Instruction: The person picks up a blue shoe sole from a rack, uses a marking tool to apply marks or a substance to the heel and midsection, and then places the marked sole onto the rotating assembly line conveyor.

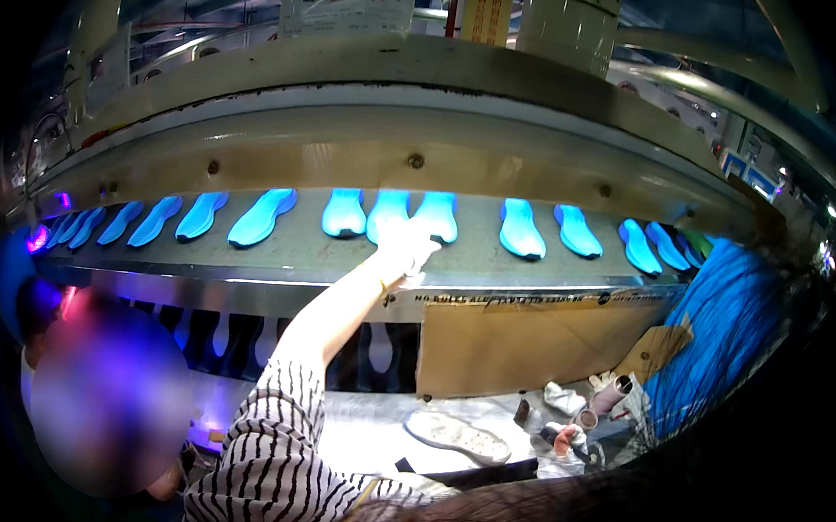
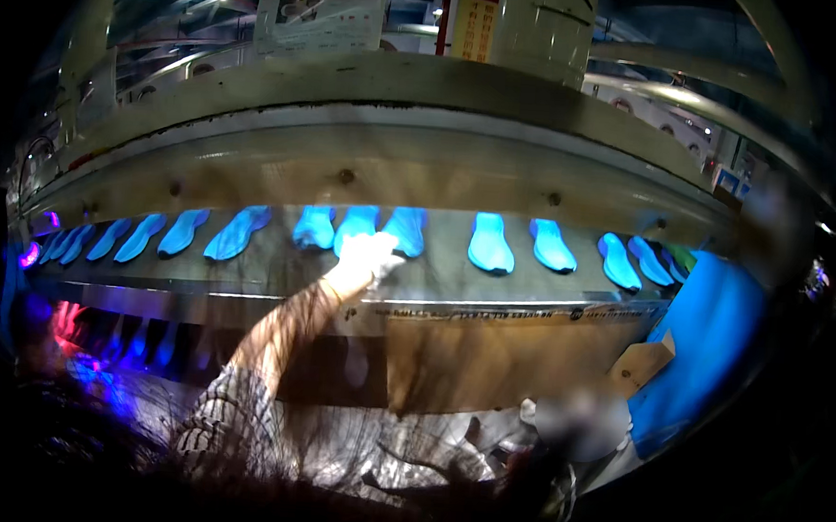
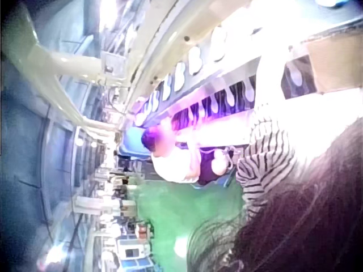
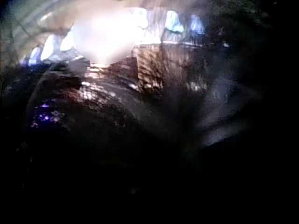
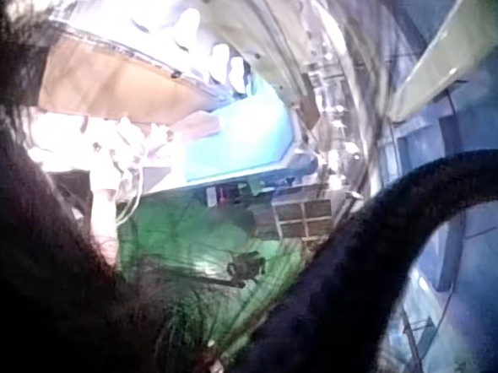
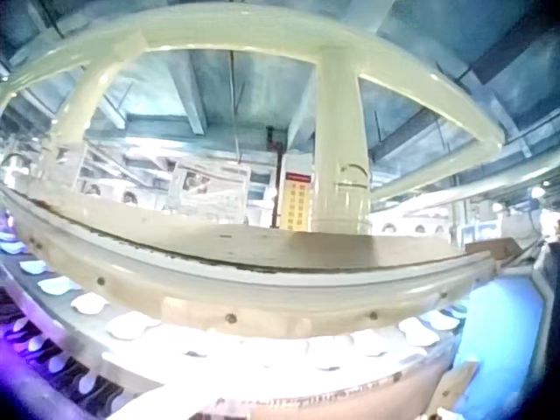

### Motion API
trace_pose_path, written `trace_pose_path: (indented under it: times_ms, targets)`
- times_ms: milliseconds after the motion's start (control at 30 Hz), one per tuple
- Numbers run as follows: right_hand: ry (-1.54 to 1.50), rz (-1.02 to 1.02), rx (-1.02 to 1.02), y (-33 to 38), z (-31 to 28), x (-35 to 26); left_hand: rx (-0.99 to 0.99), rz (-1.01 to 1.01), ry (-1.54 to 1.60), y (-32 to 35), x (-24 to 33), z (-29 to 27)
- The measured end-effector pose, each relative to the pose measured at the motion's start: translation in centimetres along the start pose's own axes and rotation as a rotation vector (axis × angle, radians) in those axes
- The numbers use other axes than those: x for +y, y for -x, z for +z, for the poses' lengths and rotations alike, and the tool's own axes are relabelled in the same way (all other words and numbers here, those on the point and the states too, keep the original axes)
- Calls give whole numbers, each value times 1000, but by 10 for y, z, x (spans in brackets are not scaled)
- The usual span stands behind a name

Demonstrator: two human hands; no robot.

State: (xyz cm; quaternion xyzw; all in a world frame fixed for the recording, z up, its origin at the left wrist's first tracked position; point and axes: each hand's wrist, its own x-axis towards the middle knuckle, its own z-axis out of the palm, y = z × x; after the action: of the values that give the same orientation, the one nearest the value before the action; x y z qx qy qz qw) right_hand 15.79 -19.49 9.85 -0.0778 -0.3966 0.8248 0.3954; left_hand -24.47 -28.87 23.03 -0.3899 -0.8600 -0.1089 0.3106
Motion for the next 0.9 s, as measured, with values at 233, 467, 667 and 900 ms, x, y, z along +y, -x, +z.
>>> trace_pose_path:
  times_ms: [233,467,667,900]
  targets:
    - [110,2,-82,13,17,16,34,-80,-141,42,-130,18]
    - [185,-5,-67,4,19,24,399,154,382,83,-102,-54]
    - [233,-24,-69,-2,23,24,718,-315,1876,112,-64,-143]
    - [299,-11,-142,-5,39,34,-213,-23,2539,152,-35,-115]
